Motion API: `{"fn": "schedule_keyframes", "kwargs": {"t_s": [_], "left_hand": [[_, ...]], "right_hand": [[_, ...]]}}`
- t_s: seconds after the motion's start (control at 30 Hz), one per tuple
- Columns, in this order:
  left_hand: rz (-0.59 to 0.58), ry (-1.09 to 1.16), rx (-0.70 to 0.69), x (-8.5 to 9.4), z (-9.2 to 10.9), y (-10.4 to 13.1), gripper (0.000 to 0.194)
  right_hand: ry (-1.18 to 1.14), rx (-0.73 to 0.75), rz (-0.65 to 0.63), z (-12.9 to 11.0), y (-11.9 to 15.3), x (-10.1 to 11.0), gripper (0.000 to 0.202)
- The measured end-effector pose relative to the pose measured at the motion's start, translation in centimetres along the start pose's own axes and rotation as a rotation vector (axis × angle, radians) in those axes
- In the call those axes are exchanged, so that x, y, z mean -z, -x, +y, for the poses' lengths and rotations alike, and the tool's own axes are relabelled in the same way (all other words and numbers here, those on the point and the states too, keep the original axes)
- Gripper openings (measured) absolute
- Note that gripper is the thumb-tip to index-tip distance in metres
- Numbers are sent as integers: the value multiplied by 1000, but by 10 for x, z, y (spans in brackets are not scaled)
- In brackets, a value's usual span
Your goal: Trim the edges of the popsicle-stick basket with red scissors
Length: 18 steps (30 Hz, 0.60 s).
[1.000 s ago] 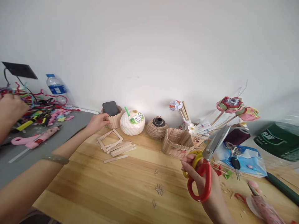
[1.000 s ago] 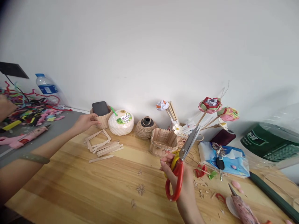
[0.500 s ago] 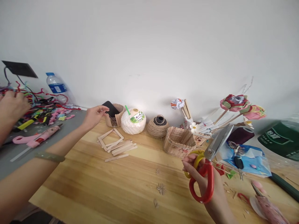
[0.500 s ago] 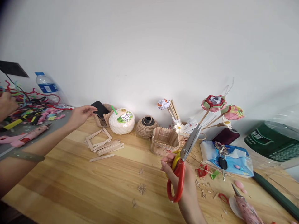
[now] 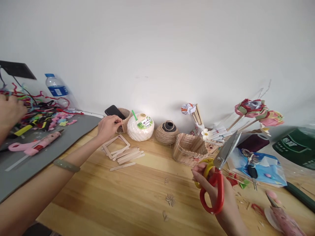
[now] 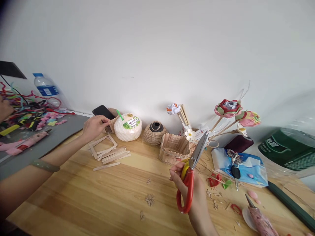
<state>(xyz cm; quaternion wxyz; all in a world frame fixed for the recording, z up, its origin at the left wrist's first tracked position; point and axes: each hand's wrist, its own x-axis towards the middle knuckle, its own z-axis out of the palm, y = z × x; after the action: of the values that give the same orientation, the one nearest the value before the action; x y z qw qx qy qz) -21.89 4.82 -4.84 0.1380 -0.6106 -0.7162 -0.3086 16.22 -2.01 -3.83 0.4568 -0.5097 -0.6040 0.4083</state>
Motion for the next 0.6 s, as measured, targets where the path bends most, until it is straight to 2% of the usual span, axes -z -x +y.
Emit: {"fn": "schedule_keyframes", "kwargs": {"t_s": [0.33, 0.47, 0.53, 0.6], "left_hand": [[-65, 36, 18, 7, 0, -8, 10], [-52, 105, -10, 19, 10, 4, 23], [-101, 151, -13, 26, 16, 21, 26], [-291, 243, -33, 31, 22, 40, 26]], "right_hand": [[14, -1, 11, 4, -4, 0, 25], [9, -4, 3, 2, -2, 2, 25], [5, 0, 3, 0, -2, 2, 25], [14, 8, 8, -1, -2, 2, 25]]}}
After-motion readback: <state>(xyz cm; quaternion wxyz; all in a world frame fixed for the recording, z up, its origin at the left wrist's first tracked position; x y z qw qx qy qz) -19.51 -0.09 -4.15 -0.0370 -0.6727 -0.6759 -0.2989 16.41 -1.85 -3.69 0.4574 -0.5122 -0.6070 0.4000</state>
